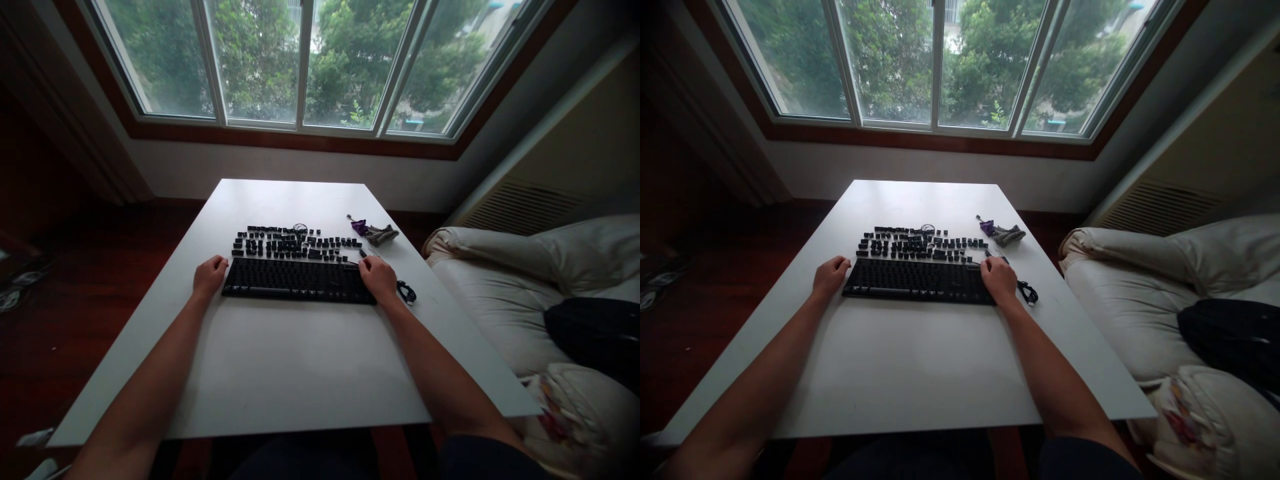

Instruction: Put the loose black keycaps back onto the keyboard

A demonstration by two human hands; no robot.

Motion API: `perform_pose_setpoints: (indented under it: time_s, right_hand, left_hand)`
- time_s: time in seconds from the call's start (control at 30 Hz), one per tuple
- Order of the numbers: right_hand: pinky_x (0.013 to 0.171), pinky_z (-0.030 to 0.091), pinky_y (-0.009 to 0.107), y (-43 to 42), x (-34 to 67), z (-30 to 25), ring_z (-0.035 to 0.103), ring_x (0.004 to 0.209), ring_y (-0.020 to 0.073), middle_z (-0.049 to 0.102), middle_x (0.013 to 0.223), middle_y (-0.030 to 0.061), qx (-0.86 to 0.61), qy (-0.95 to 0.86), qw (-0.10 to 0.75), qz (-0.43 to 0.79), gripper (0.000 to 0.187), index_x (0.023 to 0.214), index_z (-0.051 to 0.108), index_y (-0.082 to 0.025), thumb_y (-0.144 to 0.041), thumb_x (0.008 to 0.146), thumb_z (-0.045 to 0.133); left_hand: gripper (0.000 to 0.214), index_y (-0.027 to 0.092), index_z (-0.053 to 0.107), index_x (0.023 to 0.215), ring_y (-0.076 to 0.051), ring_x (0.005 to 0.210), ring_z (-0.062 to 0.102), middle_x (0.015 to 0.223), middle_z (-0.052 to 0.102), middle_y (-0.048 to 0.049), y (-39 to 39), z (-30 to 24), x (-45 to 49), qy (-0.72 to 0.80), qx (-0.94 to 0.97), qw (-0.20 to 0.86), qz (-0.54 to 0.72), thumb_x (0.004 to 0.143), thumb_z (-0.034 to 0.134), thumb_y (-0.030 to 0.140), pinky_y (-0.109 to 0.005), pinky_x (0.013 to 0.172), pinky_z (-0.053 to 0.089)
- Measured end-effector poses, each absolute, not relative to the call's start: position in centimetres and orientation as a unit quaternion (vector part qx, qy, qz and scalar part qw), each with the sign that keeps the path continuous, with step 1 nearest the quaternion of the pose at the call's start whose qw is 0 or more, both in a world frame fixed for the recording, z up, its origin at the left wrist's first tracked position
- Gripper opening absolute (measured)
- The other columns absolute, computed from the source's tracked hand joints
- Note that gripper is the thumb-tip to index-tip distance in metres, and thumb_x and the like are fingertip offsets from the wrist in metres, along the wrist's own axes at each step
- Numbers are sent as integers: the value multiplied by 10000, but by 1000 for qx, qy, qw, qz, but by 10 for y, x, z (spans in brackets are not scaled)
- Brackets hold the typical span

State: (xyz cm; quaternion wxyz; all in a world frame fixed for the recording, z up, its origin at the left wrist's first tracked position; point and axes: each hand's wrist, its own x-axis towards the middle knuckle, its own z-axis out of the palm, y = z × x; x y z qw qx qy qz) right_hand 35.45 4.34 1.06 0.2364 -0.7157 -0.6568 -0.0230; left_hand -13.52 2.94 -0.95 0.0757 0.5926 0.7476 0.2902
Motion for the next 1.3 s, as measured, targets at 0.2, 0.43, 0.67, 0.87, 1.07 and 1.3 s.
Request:
perform_pose_setpoints:
  time_s: [0.2,0.43,0.67,0.87,1.07,1.3]
  right_hand:
    - [719,402,306,56,365,4,619,832,220,716,945,92,-723,-655,219,-22,290,904,708,-208,-381,952,481]
    - [721,407,304,81,419,3,601,851,213,706,973,96,-782,-581,224,-25,231,1008,709,-193,-326,892,561]
    - [769,436,325,111,427,-8,590,993,254,669,1116,138,-803,-578,142,-23,361,1109,705,-189,-428,851,624]
    - [767,437,335,113,428,-11,588,1020,272,667,1116,137,-811,-576,104,-18,301,1055,719,-201,-405,862,612]
    - [857,424,326,106,412,-7,577,1031,245,670,1108,136,-752,-634,168,-61,294,1114,707,-174,-342,914,573]
    - [776,418,285,106,385,-3,612,875,194,701,969,79,-714,-672,196,-14,237,966,735,-189,-326,933,544]
  left_hand:
    - [379,254,698,877,-213,761,599,800,698,-31,36,-13,-136,743,615,64,257,918,441,529,-294,649,351]
    - [456,258,706,818,-256,783,609,858,721,-76,66,-11,-143,773,606,39,185,892,434,616,-316,637,335]
    - [461,273,690,792,-255,763,623,791,711,-61,77,-8,-152,749,647,40,137,877,450,658,-302,624,340]
    - [485,265,668,767,-254,749,616,783,701,-63,79,-5,-153,731,668,51,129,847,469,700,-304,615,328]
    - [474,270,690,807,-287,779,632,836,717,-87,77,-7,-145,763,633,39,126,868,435,664,-321,614,357]
    - [488,258,702,829,-303,825,644,876,727,-102,70,-3,-138,775,618,40,126,871,420,654,-338,649,388]
